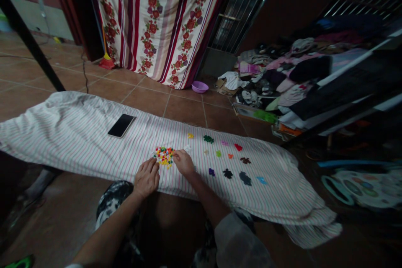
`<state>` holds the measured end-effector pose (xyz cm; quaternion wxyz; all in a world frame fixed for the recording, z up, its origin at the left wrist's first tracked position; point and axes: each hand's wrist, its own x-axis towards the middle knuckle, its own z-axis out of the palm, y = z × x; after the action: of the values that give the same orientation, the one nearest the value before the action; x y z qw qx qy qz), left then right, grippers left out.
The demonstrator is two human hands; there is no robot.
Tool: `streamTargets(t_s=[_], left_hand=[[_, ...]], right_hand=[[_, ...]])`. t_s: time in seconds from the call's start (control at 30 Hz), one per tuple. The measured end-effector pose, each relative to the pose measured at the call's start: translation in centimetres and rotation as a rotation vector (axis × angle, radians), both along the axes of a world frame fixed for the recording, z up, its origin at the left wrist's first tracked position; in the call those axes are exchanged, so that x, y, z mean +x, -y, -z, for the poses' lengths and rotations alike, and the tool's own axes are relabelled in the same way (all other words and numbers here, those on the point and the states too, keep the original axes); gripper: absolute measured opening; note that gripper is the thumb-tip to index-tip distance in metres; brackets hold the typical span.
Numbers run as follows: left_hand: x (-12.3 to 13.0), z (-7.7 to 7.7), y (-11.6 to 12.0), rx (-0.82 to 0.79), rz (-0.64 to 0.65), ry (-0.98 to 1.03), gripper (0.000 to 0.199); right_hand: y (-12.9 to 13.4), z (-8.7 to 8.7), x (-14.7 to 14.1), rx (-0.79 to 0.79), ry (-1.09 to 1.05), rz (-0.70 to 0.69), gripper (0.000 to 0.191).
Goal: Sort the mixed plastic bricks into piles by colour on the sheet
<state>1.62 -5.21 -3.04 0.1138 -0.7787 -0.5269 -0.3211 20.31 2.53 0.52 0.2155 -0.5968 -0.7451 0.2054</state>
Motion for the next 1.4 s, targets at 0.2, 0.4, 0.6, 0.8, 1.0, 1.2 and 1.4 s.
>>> streamTargets(t_s=[0.2, 0.4, 0.6, 0.8, 1.0, 1.2, 1.4], left_hand=[[0.0, 0.1, 0.0, -0.005, -0.001, 0.002, 0.028], [0.0, 0.2, 0.0, -0.001, -0.007, 0.001, 0.029], [0.0, 0.0, 0.0, 0.028, -0.010, -0.015, 0.028], [0.1, 0.0, 0.0, 0.026, -0.008, -0.015, 0.028], [0.0, 0.1, 0.0, 0.029, -0.007, -0.022, 0.028], [0.1, 0.1, 0.0, 0.025, -0.017, -0.027, 0.027], [0.1, 0.0, 0.0, 0.031, -0.012, -0.008, 0.028]], right_hand=[[0.4, 1.1, -0.5, 0.010, 0.092, 0.009, 0.021], [0.2, 1.4, -0.6, 0.036, 0.133, 0.008, 0.021], [0.4, 2.1, -0.5, 0.092, 0.099, 0.009, 0.016], [0.3, 2.9, 0.3, 0.177, -0.105, -0.026, 0.014], [0.5, 2.8, 0.8, 0.135, -0.180, 0.001, 0.012], [0.0, 1.7, 1.8, 0.198, -0.157, 0.019, 0.019], [-2.1, 0.5, 4.0, 0.222, -0.093, 0.126, 0.025]])
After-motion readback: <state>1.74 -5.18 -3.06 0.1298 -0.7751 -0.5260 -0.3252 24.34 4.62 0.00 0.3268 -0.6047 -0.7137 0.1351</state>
